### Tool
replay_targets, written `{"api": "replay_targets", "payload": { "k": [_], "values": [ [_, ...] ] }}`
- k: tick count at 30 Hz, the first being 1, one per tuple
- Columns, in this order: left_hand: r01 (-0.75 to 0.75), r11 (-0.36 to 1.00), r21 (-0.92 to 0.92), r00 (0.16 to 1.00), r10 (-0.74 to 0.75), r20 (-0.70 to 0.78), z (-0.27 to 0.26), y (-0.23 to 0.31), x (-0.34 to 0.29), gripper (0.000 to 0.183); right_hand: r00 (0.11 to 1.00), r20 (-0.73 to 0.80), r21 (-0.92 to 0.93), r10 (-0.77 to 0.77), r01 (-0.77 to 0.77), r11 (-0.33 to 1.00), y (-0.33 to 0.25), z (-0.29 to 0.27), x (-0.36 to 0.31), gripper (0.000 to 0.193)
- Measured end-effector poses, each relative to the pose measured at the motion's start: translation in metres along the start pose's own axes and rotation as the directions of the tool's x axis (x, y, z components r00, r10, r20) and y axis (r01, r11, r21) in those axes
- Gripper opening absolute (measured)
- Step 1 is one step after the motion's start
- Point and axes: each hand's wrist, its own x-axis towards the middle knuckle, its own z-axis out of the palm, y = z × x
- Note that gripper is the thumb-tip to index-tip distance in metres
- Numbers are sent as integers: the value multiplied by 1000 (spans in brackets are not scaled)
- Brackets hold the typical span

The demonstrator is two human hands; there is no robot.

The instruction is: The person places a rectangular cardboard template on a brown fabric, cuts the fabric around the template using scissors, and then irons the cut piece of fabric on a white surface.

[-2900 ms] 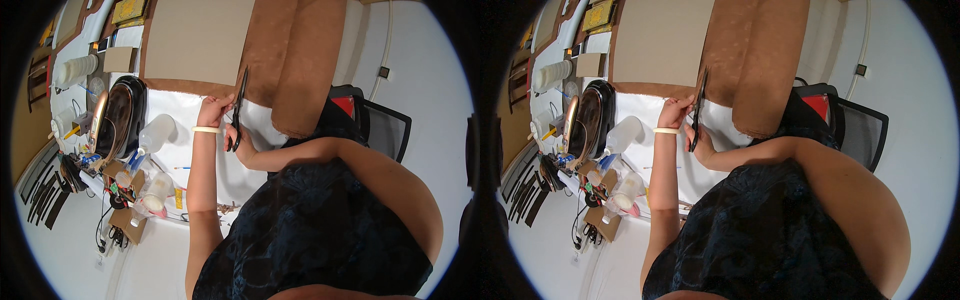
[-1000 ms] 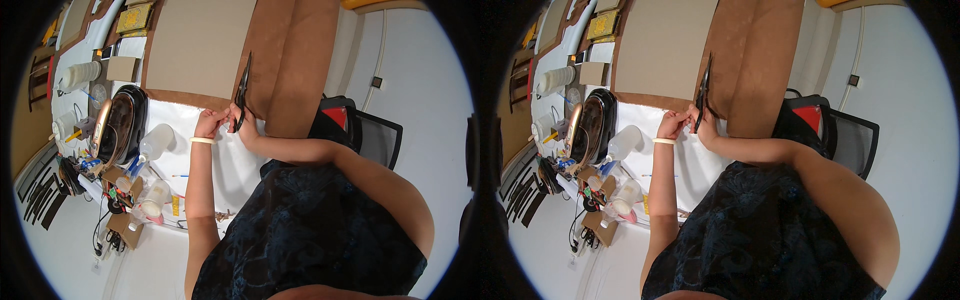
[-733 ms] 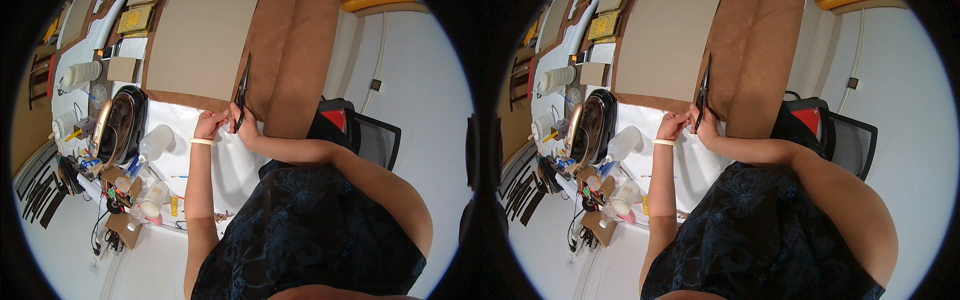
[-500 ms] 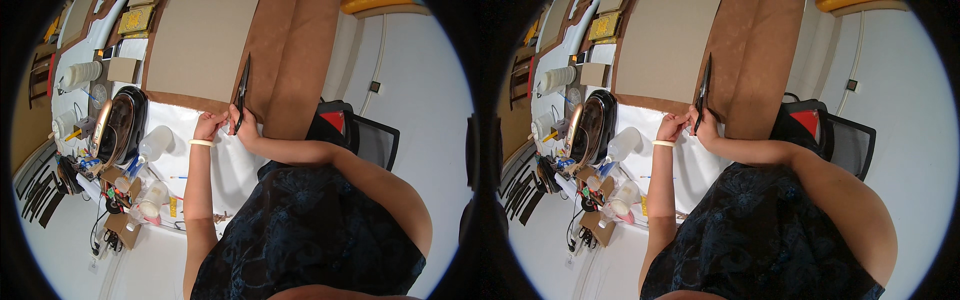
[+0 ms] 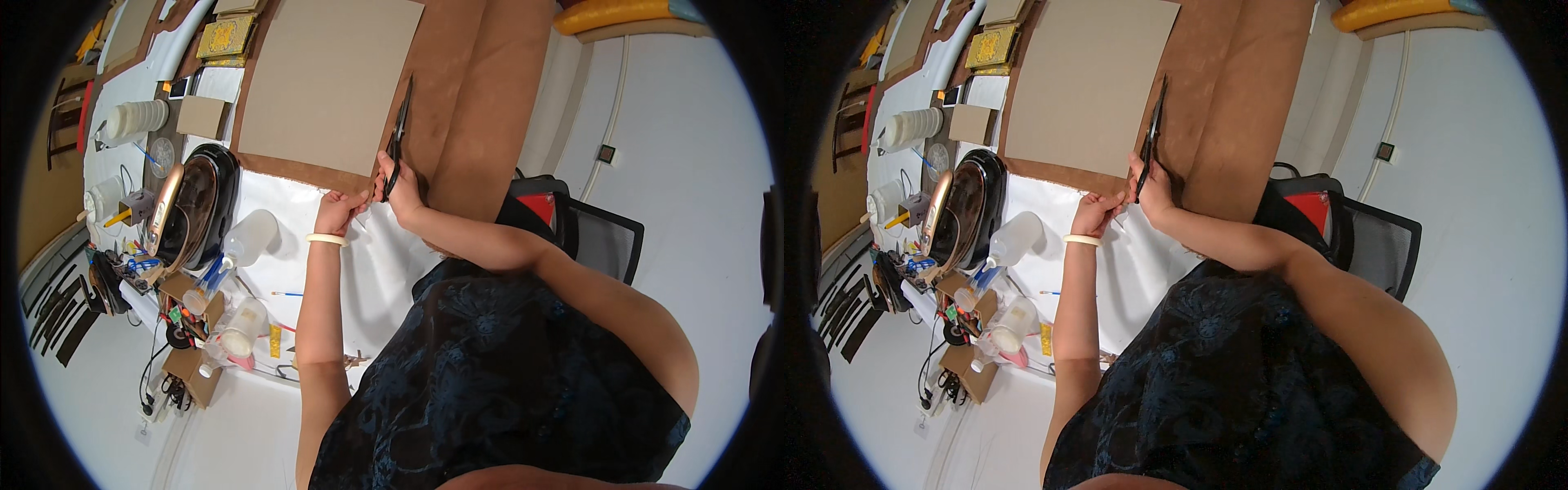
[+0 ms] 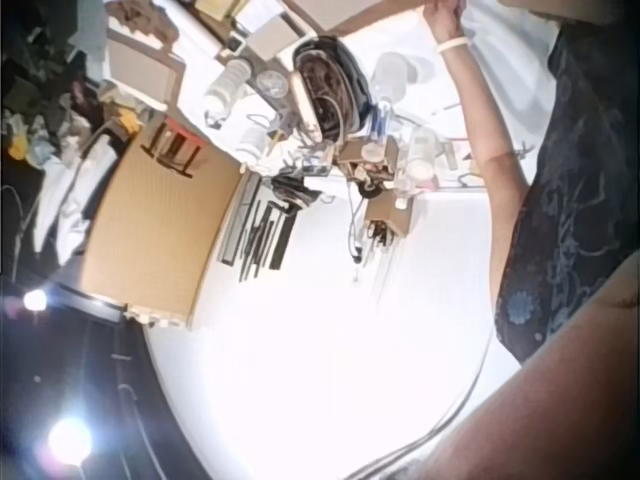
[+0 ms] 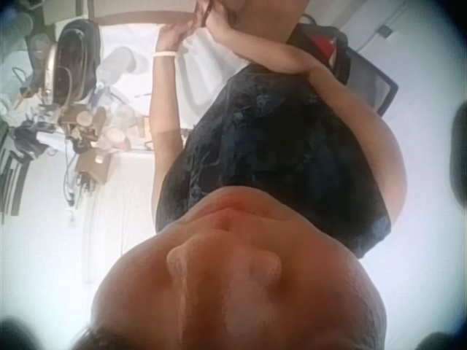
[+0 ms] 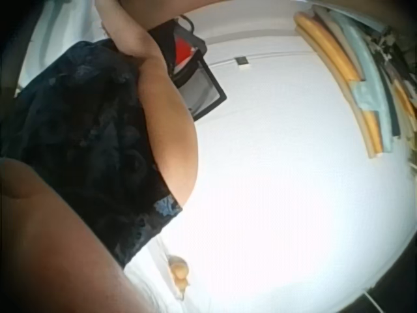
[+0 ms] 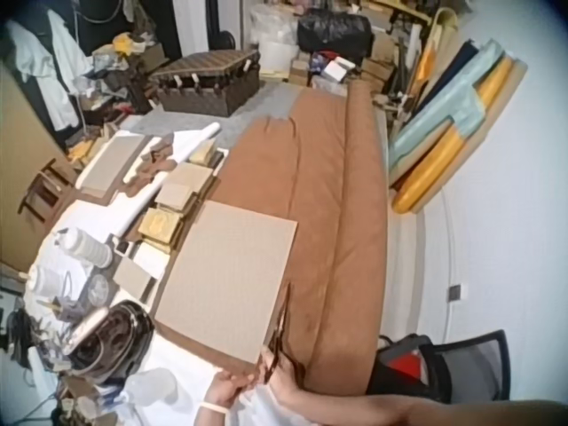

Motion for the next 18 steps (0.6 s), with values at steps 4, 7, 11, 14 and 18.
{"api": "replay_targets", "payload": {
  "k": [4, 7, 11, 14, 18],
  "values": [
    [1, 1000, 5, 1000, -1, -4, -2, -2, 3, 22, 1000, -5, -18, -11, 11, 1000, 3, 0, 0, 46],
    [-15, 1000, 8, 1000, 15, -16, -2, -3, 2, 21, 1000, -6, -35, -31, 31, 999, 5, -1, 0, 46],
    [-26, 1000, 0, 999, 26, -40, 1, -5, 2, 18, 999, -13, -64, -36, 35, 997, -6, -2, 1, 45],
    [-31, 999, 5, 997, 32, -64, 3, -5, 1, 18, 995, 32, -43, -95, 97, 994, -16, -1, 17, 45],
    [-31, 1000, -3, 995, 31, -97, 3, -7, 4, 18, 997, 14, -29, -78, 78, 997, -28, 0, 32, 45]
  ]
}}
